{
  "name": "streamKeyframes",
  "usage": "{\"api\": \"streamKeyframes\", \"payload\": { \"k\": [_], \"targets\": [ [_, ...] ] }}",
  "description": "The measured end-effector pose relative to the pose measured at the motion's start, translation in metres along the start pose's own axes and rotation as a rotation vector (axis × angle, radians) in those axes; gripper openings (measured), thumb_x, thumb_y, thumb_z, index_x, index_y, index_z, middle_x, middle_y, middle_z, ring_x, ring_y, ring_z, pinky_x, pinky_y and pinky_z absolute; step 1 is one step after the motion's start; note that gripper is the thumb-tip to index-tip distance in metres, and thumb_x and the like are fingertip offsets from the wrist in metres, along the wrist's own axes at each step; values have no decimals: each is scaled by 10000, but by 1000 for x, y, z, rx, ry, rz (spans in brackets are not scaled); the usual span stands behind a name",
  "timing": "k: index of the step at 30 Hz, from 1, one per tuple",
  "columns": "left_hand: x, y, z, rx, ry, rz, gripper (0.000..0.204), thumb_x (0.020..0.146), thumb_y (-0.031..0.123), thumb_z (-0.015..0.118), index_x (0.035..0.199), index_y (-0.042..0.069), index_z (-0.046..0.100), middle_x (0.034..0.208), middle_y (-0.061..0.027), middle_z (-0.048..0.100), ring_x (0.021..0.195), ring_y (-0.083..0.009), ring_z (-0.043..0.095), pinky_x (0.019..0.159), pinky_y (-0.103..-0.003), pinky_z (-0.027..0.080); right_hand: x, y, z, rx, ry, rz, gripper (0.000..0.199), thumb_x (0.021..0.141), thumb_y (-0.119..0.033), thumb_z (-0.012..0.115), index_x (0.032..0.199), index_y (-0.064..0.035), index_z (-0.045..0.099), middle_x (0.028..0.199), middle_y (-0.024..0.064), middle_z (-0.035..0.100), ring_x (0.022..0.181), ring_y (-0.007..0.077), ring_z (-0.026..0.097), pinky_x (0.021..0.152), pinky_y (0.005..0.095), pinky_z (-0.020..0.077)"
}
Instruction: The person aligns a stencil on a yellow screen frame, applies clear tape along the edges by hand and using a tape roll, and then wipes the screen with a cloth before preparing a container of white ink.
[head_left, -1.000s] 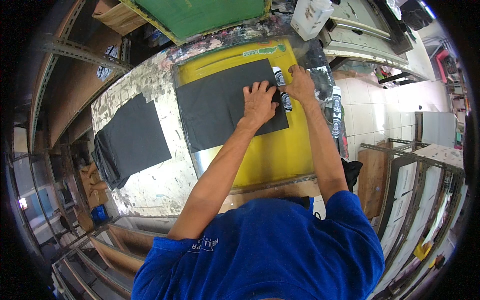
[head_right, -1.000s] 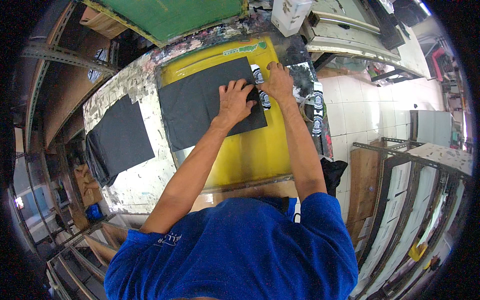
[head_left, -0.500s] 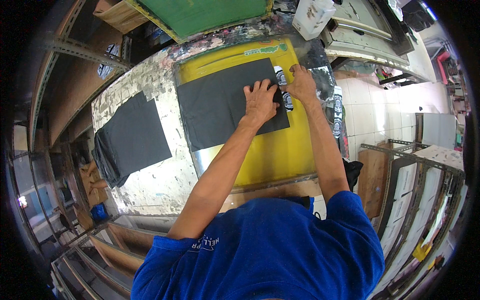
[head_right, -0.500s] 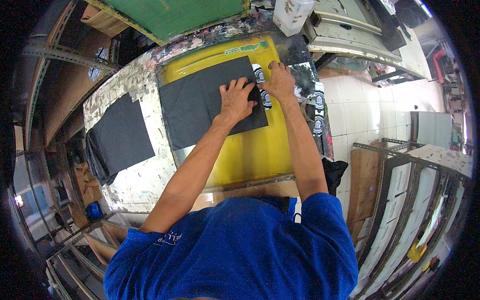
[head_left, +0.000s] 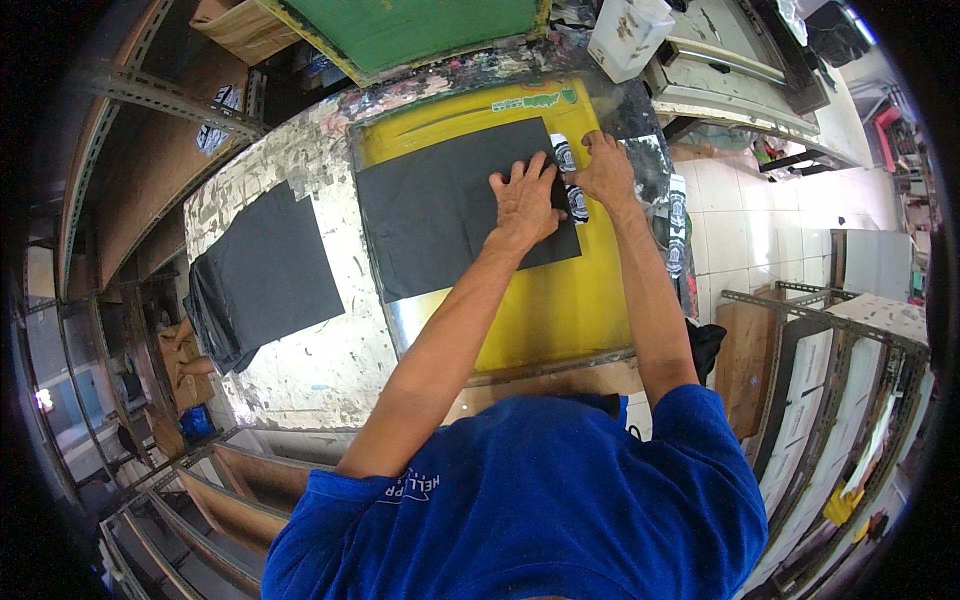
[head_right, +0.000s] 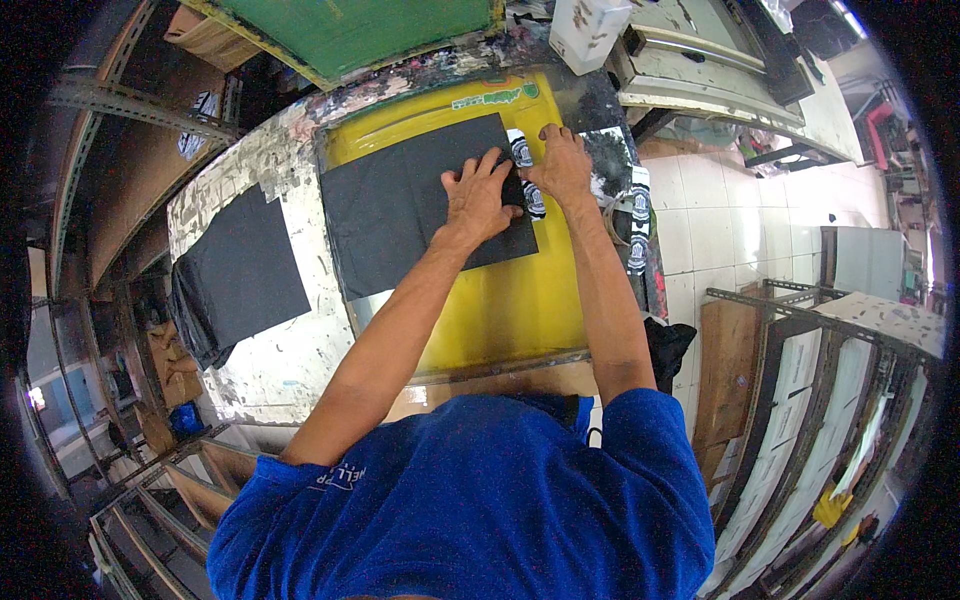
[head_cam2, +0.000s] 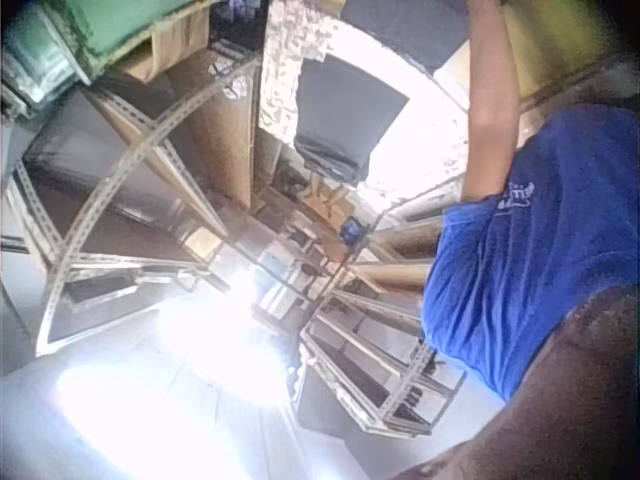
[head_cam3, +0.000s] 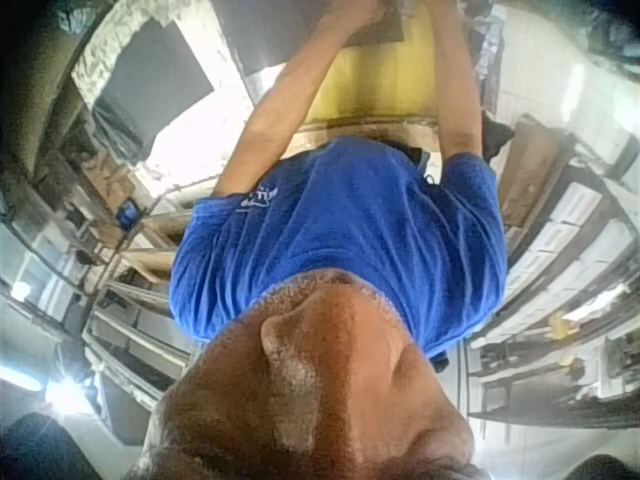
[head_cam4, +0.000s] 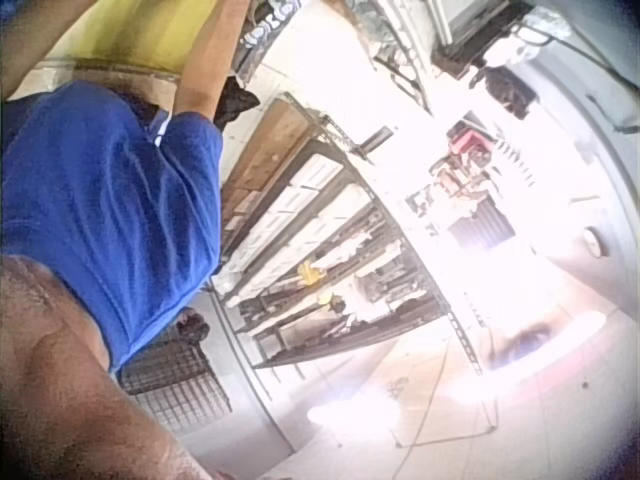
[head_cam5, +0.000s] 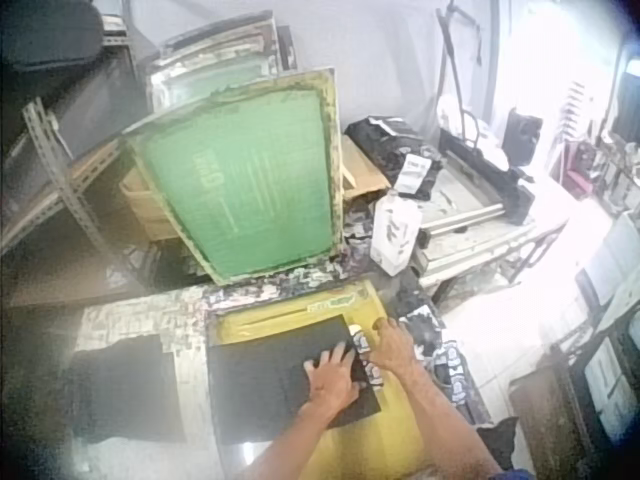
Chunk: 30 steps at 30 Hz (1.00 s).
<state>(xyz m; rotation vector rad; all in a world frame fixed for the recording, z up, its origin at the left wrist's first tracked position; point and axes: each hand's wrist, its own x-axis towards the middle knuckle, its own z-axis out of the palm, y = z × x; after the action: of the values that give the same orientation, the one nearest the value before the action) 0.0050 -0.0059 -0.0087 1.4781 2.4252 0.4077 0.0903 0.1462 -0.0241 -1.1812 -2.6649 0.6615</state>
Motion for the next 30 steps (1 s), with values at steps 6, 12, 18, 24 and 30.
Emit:
{"api": "streamKeyframes", "payload": {
  "k": [6,12,18,24,30],
  "targets": [
    [3,2,-2,-20,-41,-6,806,671,314,886,1387,131,562,1476,-31,462,1277,-248,451,948,-505,317,0,2,1,6,5,-6,705,590,-277,917,1183,-79,593,1193,139,625,1148,367,583,925,495,520],
    [3,1,-1,1,-43,-16,833,658,320,892,1395,135,550,1469,-26,467,1268,-240,456,940,-502,317,-1,-1,0,-8,-7,11,702,599,-272,914,1191,-77,591,1197,144,624,1158,373,582,929,500,520],
    [4,2,-3,-5,-62,-19,843,649,320,898,1393,136,545,1466,-20,469,1266,-242,460,939,-507,320,-1,0,0,-4,-8,2,700,602,-269,908,1194,-74,589,1199,147,620,1160,380,578,928,513,515],
    [4,1,-2,-10,-56,-26,857,645,320,899,1399,137,536,1465,-17,470,1279,-243,455,947,-513,323,-1,3,2,0,-3,-17,703,600,-279,907,1192,-75,588,1195,148,617,1165,380,571,929,519,509],
    [3,1,-1,-31,-48,-43,900,649,326,901,1434,123,509,1477,-18,461,1304,-242,437,962,-508,316,0,1,1,-16,-1,-8,690,609,-312,915,1177,-73,602,1187,157,624,1149,374,587,928,502,512]
  ]
}}
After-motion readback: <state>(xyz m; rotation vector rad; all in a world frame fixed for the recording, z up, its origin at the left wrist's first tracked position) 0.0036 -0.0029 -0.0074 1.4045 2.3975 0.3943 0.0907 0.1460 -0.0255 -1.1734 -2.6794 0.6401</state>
